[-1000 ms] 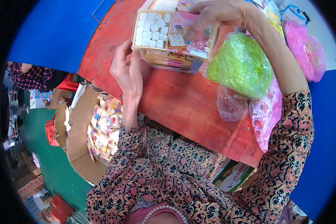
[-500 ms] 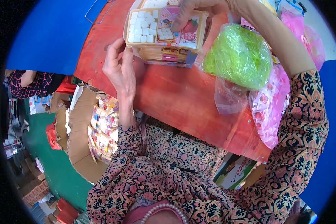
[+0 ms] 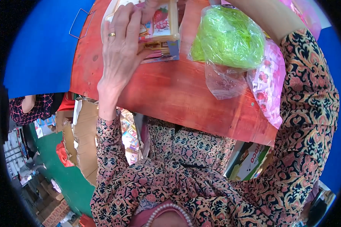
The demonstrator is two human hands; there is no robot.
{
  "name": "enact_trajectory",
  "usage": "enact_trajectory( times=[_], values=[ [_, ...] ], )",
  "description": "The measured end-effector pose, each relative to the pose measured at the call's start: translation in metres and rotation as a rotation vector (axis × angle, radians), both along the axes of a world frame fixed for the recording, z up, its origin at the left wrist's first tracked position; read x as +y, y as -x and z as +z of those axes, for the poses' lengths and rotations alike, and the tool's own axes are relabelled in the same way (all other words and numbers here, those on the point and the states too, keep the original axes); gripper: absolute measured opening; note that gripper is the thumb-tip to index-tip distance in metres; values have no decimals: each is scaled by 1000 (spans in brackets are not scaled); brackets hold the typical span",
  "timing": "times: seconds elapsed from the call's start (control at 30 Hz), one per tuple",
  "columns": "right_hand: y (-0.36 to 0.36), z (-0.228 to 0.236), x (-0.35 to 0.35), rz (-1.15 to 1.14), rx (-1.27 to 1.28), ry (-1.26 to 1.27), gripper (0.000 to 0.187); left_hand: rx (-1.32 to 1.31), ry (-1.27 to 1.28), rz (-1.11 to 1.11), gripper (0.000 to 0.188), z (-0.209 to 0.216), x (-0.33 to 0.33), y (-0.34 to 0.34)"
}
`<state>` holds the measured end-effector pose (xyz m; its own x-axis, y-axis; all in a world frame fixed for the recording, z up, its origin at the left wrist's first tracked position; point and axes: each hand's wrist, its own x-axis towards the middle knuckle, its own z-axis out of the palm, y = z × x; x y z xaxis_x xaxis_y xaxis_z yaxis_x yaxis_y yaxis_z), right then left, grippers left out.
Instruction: Pack individual snack kits into cardboard display boxes.
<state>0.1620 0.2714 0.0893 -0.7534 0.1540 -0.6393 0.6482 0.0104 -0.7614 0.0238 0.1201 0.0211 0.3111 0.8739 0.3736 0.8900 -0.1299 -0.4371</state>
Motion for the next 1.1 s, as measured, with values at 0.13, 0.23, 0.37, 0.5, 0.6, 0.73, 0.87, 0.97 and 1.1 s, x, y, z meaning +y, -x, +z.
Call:
enact_trajectory(
  times=[0.13,0.23,0.37,0.5,0.6,0.73,0.87,0.97,1.1],
  values=[
    [4,7,-11,-216,-196,105,19,-471,-215,-294,82,-41,12,10],
    [2,8,-12,-277,-162,73,25,-381,-357,-355,92,-53,20,15],
    [-2,9,-16,-221,-130,136,34,-300,-538,-420,50,-60,24,16],
    [0,10,-15,-191,-33,-58,43,-249,-598,-385,42,-60,26,17],
    [-7,5,-18,-163,-43,9,47,-276,-593,-404,43,-60,25,19],
    [-10,6,-26,-105,37,-154,53,-253,-587,-403,45,-61,25,23],
    [-17,0,-21,66,272,-489,66,-249,-616,-398,46,-62,28,21],
    [-21,-1,-22,84,292,-615,74,-220,-632,-394,45,-62,32,21],
    [-20,-12,-29,-180,285,-722,78,-202,-592,-359,42,-59,28,27]
  ],
)
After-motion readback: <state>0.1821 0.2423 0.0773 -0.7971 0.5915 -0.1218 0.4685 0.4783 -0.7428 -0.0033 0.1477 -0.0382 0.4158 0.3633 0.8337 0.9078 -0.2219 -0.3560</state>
